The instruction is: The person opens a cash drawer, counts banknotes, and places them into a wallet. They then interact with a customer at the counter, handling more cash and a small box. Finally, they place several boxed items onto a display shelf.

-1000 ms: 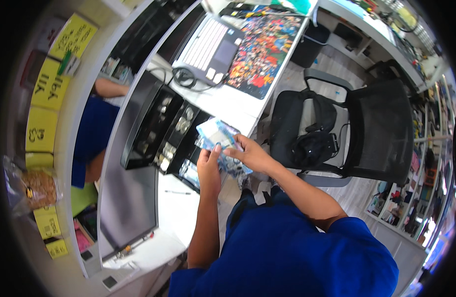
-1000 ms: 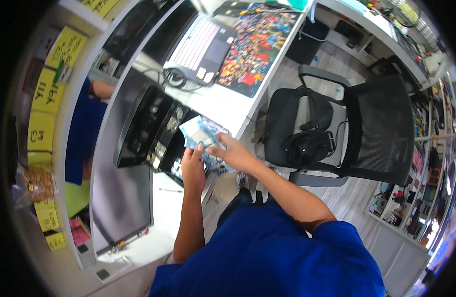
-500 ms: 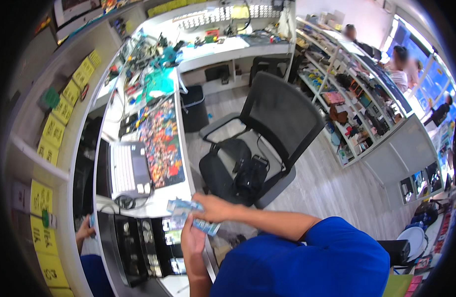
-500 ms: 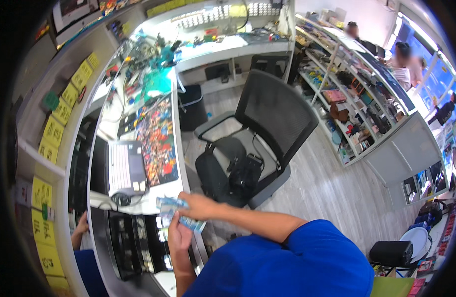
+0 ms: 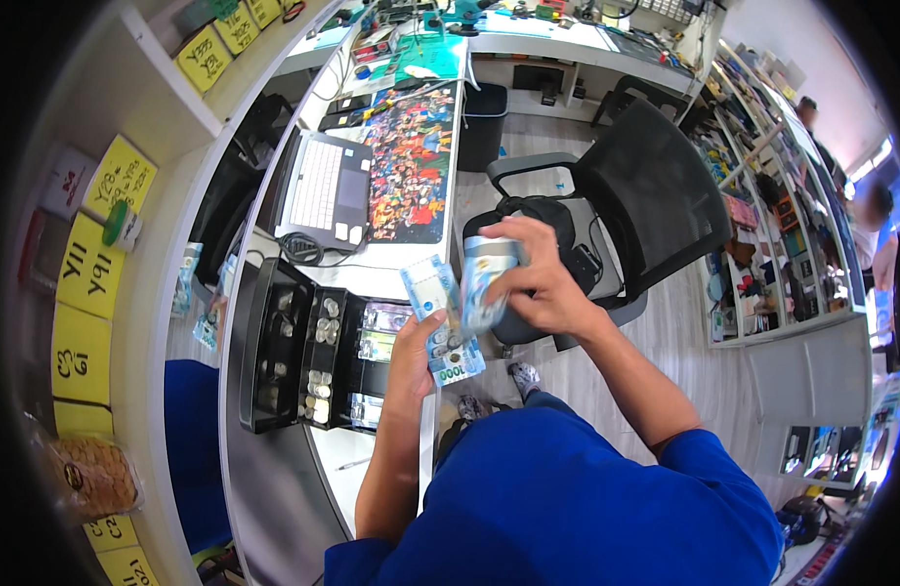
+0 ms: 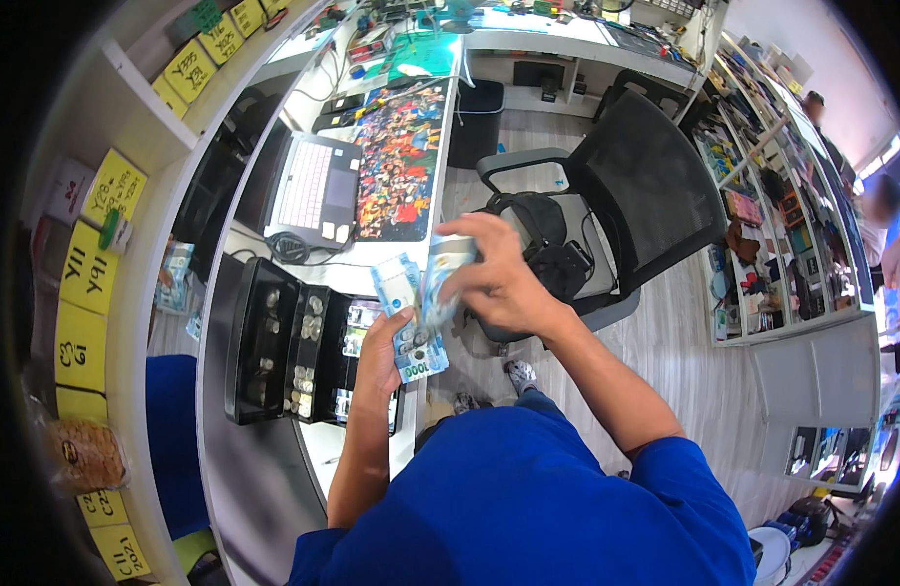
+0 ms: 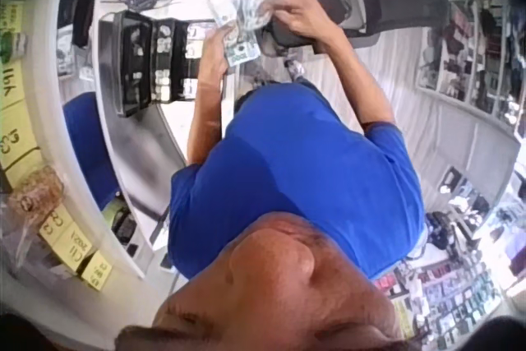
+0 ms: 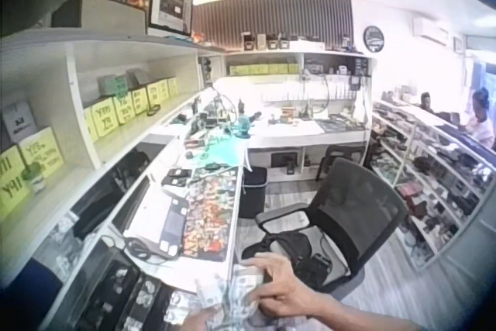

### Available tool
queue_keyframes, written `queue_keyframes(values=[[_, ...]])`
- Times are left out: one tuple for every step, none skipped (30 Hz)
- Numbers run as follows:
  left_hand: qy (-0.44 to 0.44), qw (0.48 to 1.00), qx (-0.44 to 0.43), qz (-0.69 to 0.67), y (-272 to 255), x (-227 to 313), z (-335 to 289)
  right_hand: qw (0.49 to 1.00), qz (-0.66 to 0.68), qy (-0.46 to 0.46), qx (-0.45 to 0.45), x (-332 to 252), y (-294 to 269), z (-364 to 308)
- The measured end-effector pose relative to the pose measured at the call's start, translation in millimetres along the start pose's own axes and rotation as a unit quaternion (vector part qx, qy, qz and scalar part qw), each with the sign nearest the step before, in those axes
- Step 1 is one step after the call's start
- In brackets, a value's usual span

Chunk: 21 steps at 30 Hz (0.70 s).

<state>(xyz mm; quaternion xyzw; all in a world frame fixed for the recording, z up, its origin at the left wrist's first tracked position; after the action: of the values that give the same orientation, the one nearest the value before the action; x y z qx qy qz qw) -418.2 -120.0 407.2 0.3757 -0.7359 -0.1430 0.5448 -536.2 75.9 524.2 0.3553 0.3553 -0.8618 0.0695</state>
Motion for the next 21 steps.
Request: queue_keyframes(values=[[-0.01,1.0,-0.011,-0.004,-0.1,1.1,-1.7,0.998,-0.009,-0.056,-0.028,-7.9,5.5,4.0],[0.007,0.999,-0.03,0.017,3.2,-0.5,-5.9,0.994,0.013,-0.061,-0.087,-9.6,16.8,3.9],[0.0,0.999,-0.041,-0.002,10.1,3.0,-11.5,0.989,0.041,-0.062,-0.131,-6.5,26.7,2.6],[-0.006,0.998,-0.052,-0.021,15.9,6.4,-16.6,0.986,0.053,-0.047,-0.149,-2.0,33.3,1.4],[-0.012,0.997,-0.063,-0.041,19.4,6.6,-18.8,0.983,0.065,-0.031,-0.166,2.9,39.6,-0.4],[0.001,0.994,-0.08,-0.077,19.1,4.8,-22.3,0.984,0.073,-0.012,-0.159,6.7,47.7,-1.7],[0.031,0.994,-0.058,-0.091,21.3,3.5,-23.0,0.985,0.081,0.006,-0.154,12.4,57.8,-3.9],[0.061,0.992,-0.037,-0.106,25.8,0.9,-23.1,0.984,0.089,0.025,-0.149,17.1,66.7,-5.6],[0.09,0.989,-0.014,-0.12,26.9,0.2,-23.7,0.98,0.119,0.045,-0.15,20.0,74.2,-6.2],[0.107,0.993,0.019,-0.041,16.8,-6.9,-24.9,0.975,0.148,0.065,-0.151,22.4,81.0,-6.4],[0.134,0.99,0.051,-0.004,12.3,-7.5,-22.8,0.969,0.177,0.086,-0.151,25.4,89.2,-8.1],[0.162,0.983,0.085,0.032,10.0,-5.5,-23.0,0.955,0.249,0.144,-0.079,23.6,97.5,-8.0],[0.188,0.973,0.119,0.069,8.9,-3.6,-23.7,0.91,0.336,0.232,-0.076,24.5,102.2,-11.2],[0.217,0.966,0.139,0.012,10.2,-2.8,-24.0,0.849,0.415,0.318,-0.074,24.5,105.1,-14.9],[0.234,0.962,0.141,0.015,6.5,-6.1,-22.4,0.81,0.46,0.355,-0.086,22.5,111.5,-18.1],[0.252,0.957,0.142,0.017,0.0,-10.8,-18.5,0.766,0.5,0.392,-0.096,20.1,117.9,-20.9],[0.27,0.952,0.144,0.02,-6.4,-13.2,-17.4,0.76,0.5,0.392,-0.14,19.6,121.6,-19.4],[0.195,0.978,0.063,0.027,-0.3,-6.1,-24.0,0.752,0.499,0.395,-0.174,23.0,119.4,-22.0],[0.166,0.986,0.033,0.008,10.4,5.4,-28.2,0.742,0.497,0.396,-0.213,23.3,119.5,-24.2],[0.135,0.991,0.005,-0.013,21.5,18.9,-26.1,0.748,0.474,0.404,-0.229,17.9,113.8,-20.1],[0.105,0.994,-0.015,-0.035,27.8,28.6,-27.0,0.74,0.48,0.404,-0.243,22.8,112.5,-19.6]])
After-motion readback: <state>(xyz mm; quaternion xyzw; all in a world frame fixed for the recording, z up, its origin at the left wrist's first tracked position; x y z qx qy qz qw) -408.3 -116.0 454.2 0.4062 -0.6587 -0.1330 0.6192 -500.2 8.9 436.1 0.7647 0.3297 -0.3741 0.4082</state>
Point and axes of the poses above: each hand's wrist, its own z-axis towards the middle knuckle, its own y-axis out of the palm, x = y × z, the point moved 3 cm from there along z, towards the middle knuckle, and after that the axes turned 5 degrees about y, right-handed, at the moved point
